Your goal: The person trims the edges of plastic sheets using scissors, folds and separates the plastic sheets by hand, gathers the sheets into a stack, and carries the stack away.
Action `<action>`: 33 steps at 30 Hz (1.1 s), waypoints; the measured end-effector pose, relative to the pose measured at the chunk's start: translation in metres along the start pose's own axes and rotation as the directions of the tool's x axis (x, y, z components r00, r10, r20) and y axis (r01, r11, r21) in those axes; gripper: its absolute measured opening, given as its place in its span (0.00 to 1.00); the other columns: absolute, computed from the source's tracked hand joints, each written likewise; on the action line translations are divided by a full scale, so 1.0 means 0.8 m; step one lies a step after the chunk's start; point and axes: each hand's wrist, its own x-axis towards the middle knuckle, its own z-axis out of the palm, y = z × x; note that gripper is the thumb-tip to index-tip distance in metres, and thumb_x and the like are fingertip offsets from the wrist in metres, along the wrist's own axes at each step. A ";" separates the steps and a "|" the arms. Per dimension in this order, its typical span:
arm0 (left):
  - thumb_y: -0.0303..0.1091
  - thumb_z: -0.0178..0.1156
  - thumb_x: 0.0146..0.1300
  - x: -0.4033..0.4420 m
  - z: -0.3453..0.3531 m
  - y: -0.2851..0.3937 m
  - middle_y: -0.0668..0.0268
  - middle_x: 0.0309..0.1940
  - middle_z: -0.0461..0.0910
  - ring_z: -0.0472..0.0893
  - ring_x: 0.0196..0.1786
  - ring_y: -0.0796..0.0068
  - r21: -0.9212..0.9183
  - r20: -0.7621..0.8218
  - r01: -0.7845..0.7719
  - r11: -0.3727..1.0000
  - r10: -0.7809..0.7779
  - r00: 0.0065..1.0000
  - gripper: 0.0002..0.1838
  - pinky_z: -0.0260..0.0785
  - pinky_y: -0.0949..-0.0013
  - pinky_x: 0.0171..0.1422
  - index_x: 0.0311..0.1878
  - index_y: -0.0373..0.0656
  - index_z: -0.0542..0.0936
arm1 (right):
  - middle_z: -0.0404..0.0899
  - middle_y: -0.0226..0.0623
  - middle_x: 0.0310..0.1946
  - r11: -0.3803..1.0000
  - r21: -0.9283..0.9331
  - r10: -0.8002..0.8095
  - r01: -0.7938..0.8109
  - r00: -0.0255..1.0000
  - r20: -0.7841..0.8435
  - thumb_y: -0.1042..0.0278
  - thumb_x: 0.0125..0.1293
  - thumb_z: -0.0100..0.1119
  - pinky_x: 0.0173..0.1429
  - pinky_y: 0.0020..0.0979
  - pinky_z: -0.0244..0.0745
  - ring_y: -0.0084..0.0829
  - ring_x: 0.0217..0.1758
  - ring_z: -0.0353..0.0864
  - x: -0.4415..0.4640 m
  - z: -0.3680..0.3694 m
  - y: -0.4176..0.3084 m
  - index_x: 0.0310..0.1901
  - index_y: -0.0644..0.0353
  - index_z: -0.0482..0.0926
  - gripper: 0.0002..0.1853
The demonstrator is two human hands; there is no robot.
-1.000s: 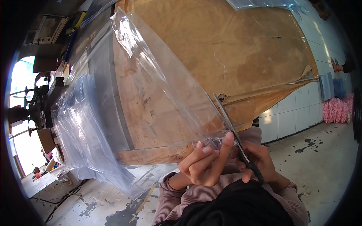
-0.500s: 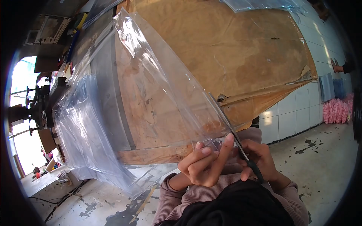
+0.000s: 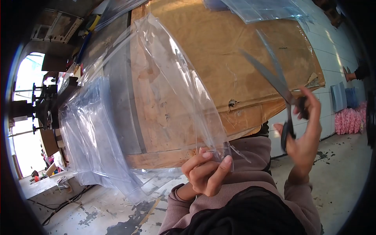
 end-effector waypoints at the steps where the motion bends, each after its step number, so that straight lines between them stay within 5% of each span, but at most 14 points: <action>1: 0.21 0.59 0.45 0.000 -0.001 -0.001 0.66 0.31 0.66 0.69 0.44 0.66 -0.002 0.004 -0.004 1.000 0.004 1.000 0.21 0.68 0.62 0.58 0.45 0.48 0.75 | 0.69 0.37 0.37 0.995 -0.052 -0.086 0.085 0.996 -0.018 0.76 0.40 0.69 0.42 0.31 0.67 0.33 0.38 0.72 0.011 0.002 0.001 0.51 0.61 0.68 0.32; 3: 0.21 0.59 0.45 -0.003 -0.004 -0.003 0.66 0.31 0.66 0.69 0.44 0.66 -0.002 0.006 -0.011 1.000 0.011 1.000 0.21 0.68 0.62 0.57 0.45 0.48 0.74 | 0.70 0.41 0.40 0.956 -0.158 -0.257 0.248 0.966 -0.039 0.81 0.39 0.65 0.45 0.36 0.69 0.40 0.42 0.73 0.032 0.007 0.004 0.52 0.61 0.68 0.32; 4: 0.21 0.59 0.45 -0.005 -0.004 -0.003 0.66 0.31 0.66 0.69 0.44 0.66 -0.002 0.002 -0.017 1.000 0.017 1.000 0.21 0.69 0.63 0.57 0.45 0.47 0.74 | 0.73 0.44 0.45 0.970 -0.162 -0.173 0.181 0.983 0.060 0.81 0.45 0.63 0.55 0.36 0.66 0.40 0.55 0.72 0.043 0.005 0.005 0.54 0.59 0.68 0.30; 11: 0.23 0.66 0.46 -0.006 0.002 -0.005 0.70 0.30 0.70 0.72 0.44 0.69 -0.069 -0.134 -0.024 0.997 0.014 0.991 0.15 0.74 0.72 0.51 0.40 0.46 0.81 | 0.68 0.46 0.49 0.882 -0.363 -0.216 0.301 0.942 0.256 0.81 0.45 0.63 0.55 0.39 0.66 0.45 0.53 0.68 0.067 0.003 -0.010 0.56 0.62 0.69 0.32; 14: 0.25 0.66 0.46 -0.006 0.004 -0.006 0.70 0.29 0.70 0.73 0.43 0.70 -0.068 -0.156 -0.033 0.997 0.022 0.987 0.14 0.75 0.71 0.49 0.39 0.46 0.82 | 0.69 0.45 0.50 0.711 -0.603 -0.250 0.362 0.932 0.264 0.76 0.46 0.65 0.54 0.39 0.68 0.43 0.53 0.70 0.058 0.003 -0.011 0.56 0.62 0.71 0.30; 17: 0.26 0.66 0.46 -0.005 0.010 -0.006 0.70 0.27 0.70 0.73 0.41 0.70 -0.091 -0.217 -0.034 0.995 0.013 0.976 0.12 0.76 0.70 0.48 0.37 0.46 0.83 | 0.71 0.42 0.48 0.824 -0.145 -0.492 0.547 0.820 0.294 0.73 0.46 0.66 0.48 0.37 0.72 0.39 0.49 0.73 0.046 -0.004 -0.040 0.49 0.62 0.76 0.25; 19: 0.27 0.66 0.46 -0.003 0.011 -0.005 0.71 0.26 0.70 0.74 0.40 0.70 -0.086 -0.235 -0.035 0.996 0.014 0.972 0.12 0.76 0.70 0.46 0.37 0.45 0.83 | 0.74 0.37 0.43 0.693 0.235 -0.721 0.682 0.640 0.268 0.70 0.46 0.65 0.42 0.33 0.73 0.34 0.43 0.76 0.034 0.005 -0.039 0.43 0.60 0.77 0.19; 22: 0.27 0.66 0.45 -0.001 0.015 -0.005 0.71 0.25 0.70 0.74 0.39 0.70 -0.085 -0.271 -0.045 0.995 0.020 0.962 0.11 0.77 0.71 0.44 0.36 0.45 0.83 | 0.75 0.33 0.37 0.544 0.220 -0.838 0.809 0.514 0.184 0.68 0.47 0.63 0.39 0.28 0.72 0.30 0.39 0.77 0.019 0.028 -0.034 0.37 0.58 0.77 0.13; 28: 0.27 0.67 0.44 0.000 0.013 -0.008 0.70 0.25 0.71 0.74 0.38 0.70 -0.085 -0.281 -0.071 0.994 0.045 0.959 0.11 0.77 0.70 0.43 0.35 0.44 0.84 | 0.76 0.33 0.31 0.480 0.224 -0.877 0.848 0.462 0.130 0.69 0.48 0.61 0.39 0.27 0.72 0.28 0.36 0.77 0.021 0.043 -0.039 0.32 0.57 0.78 0.08; 33: 0.25 0.67 0.44 0.000 0.012 -0.008 0.70 0.25 0.71 0.75 0.36 0.71 -0.170 -0.315 -0.095 0.981 0.037 0.949 0.10 0.79 0.70 0.41 0.33 0.42 0.84 | 0.76 0.33 0.31 0.657 0.213 -0.750 0.723 0.656 0.088 0.76 0.47 0.60 0.40 0.29 0.73 0.27 0.34 0.77 0.029 0.046 -0.037 0.32 0.61 0.77 0.08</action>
